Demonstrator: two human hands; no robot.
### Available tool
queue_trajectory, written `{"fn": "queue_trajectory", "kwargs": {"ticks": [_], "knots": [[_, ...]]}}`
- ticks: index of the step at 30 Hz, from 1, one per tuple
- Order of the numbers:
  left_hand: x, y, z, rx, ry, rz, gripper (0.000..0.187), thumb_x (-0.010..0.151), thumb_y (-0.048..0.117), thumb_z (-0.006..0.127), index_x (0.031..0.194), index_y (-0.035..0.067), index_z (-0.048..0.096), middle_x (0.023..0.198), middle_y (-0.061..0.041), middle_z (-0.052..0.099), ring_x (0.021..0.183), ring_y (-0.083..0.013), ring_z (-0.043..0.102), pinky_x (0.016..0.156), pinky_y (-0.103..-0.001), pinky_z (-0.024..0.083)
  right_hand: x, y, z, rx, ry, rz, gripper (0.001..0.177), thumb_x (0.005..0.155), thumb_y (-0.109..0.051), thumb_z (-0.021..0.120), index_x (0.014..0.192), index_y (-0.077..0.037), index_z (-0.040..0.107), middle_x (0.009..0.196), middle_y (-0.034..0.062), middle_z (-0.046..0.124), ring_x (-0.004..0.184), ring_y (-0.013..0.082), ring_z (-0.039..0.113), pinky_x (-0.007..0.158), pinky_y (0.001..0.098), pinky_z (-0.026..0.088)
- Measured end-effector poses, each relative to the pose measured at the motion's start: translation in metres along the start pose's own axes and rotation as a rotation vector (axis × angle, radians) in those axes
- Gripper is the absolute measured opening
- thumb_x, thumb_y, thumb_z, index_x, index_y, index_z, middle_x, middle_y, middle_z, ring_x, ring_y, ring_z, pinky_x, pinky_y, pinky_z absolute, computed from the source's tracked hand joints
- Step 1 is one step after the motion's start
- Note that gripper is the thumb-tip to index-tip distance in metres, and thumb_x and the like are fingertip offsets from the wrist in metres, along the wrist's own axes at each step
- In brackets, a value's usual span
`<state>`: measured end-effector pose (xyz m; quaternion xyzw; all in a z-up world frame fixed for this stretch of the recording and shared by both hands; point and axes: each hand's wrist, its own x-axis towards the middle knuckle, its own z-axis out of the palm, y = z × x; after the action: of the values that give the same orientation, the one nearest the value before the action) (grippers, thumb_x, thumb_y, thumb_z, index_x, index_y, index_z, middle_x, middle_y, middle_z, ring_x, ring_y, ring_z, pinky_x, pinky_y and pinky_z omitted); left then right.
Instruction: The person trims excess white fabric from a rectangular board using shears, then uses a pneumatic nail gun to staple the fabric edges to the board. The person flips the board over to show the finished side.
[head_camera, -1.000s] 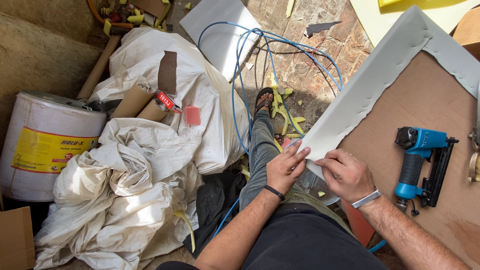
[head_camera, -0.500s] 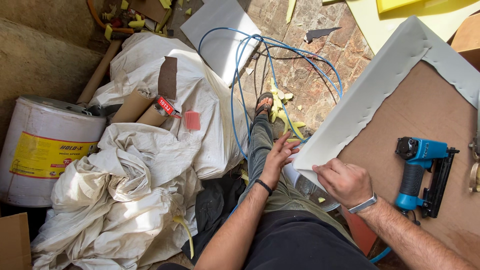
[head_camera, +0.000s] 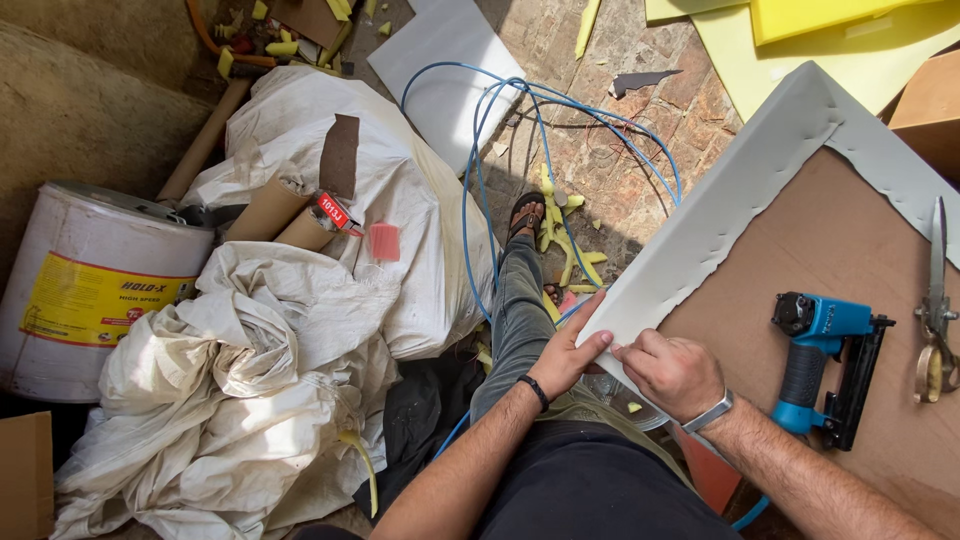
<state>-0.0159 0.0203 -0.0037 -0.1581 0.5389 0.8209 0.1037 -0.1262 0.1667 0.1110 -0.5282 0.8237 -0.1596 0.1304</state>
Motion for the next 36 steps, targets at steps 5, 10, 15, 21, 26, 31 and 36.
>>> {"fn": "queue_trajectory", "kwargs": {"ticks": [5, 10, 15, 21, 26, 31, 36], "knots": [[-0.005, -0.005, -0.003, -0.039, -0.047, 0.007, 0.076, 0.100, 0.027, 0.063, 0.166, 0.013, 0.028, 0.161, -0.016, 0.046, 0.147, -0.0246, 0.043, 0.119, -0.035, 0.035, -0.003, -0.007, 0.010, 0.010, -0.065, 0.090, 0.006, 0.082, -0.014, 0.076, 0.088, -0.012, 0.075, 0.077, 0.0024, 0.060, 0.062, 0.0186, 0.065, 0.056, 0.0345, 0.055], [0.001, -0.005, -0.008, 0.127, -0.058, 0.119, 0.074, 0.103, 0.025, 0.063, 0.166, 0.014, 0.026, 0.168, -0.015, 0.037, 0.154, -0.0244, 0.036, 0.124, -0.035, 0.030, -0.029, -0.011, -0.003, 0.399, -0.219, 0.750, 0.033, 0.080, -0.020, 0.077, 0.113, -0.019, 0.076, 0.078, -0.0012, 0.065, 0.063, 0.0164, 0.067, 0.061, 0.0307, 0.058], [-0.002, 0.000, -0.010, 0.166, -0.093, 0.045, 0.077, 0.102, 0.027, 0.062, 0.166, 0.015, 0.021, 0.169, -0.014, 0.033, 0.154, -0.0249, 0.034, 0.123, -0.036, 0.030, -0.093, 0.021, -0.038, -0.145, 0.141, 1.036, 0.064, 0.082, -0.029, 0.087, 0.133, -0.002, 0.060, 0.127, 0.0197, 0.049, 0.105, 0.0262, 0.059, 0.093, 0.0411, 0.055], [0.003, -0.001, -0.013, 0.196, -0.124, -0.008, 0.080, 0.101, 0.029, 0.062, 0.166, 0.020, 0.017, 0.169, -0.017, 0.030, 0.159, -0.0299, 0.019, 0.125, -0.041, 0.024, -0.121, 0.087, -0.030, 0.006, -0.002, 1.360, 0.102, 0.079, -0.026, 0.093, 0.152, 0.002, 0.028, 0.119, 0.0203, 0.059, 0.109, 0.0301, 0.064, 0.088, 0.0429, 0.058], [-0.005, -0.009, -0.010, 0.275, -0.123, -0.011, 0.081, 0.102, 0.031, 0.063, 0.168, 0.024, 0.016, 0.170, -0.020, 0.024, 0.163, -0.0367, 0.001, 0.129, -0.048, 0.012, -0.142, 0.083, -0.026, 0.213, 0.163, 1.353, 0.085, 0.086, -0.014, 0.081, 0.151, 0.001, 0.029, 0.118, 0.0215, 0.063, 0.096, 0.0285, 0.070, 0.075, 0.0412, 0.063], [0.001, -0.005, -0.018, 0.281, -0.150, -0.071, 0.080, 0.101, 0.033, 0.062, 0.166, 0.027, 0.014, 0.172, -0.018, 0.022, 0.161, -0.0377, 0.000, 0.126, -0.051, 0.009, -0.129, 0.050, -0.035, 0.564, -0.028, 1.285, 0.035, 0.089, -0.023, 0.077, 0.108, 0.005, 0.068, 0.074, 0.0207, 0.071, 0.059, 0.0247, 0.069, 0.064, 0.0422, 0.062], [-0.003, -0.006, -0.011, 0.263, -0.134, -0.065, 0.080, 0.101, 0.036, 0.061, 0.166, 0.030, 0.014, 0.170, -0.019, 0.024, 0.161, -0.0385, 0.000, 0.127, -0.051, 0.013, -0.106, 0.001, -0.031, 0.370, -0.511, 1.175, 0.042, 0.079, -0.032, 0.086, 0.077, 0.006, 0.070, 0.061, 0.0163, 0.072, 0.055, 0.0258, 0.075, 0.056, 0.0390, 0.065]]}}
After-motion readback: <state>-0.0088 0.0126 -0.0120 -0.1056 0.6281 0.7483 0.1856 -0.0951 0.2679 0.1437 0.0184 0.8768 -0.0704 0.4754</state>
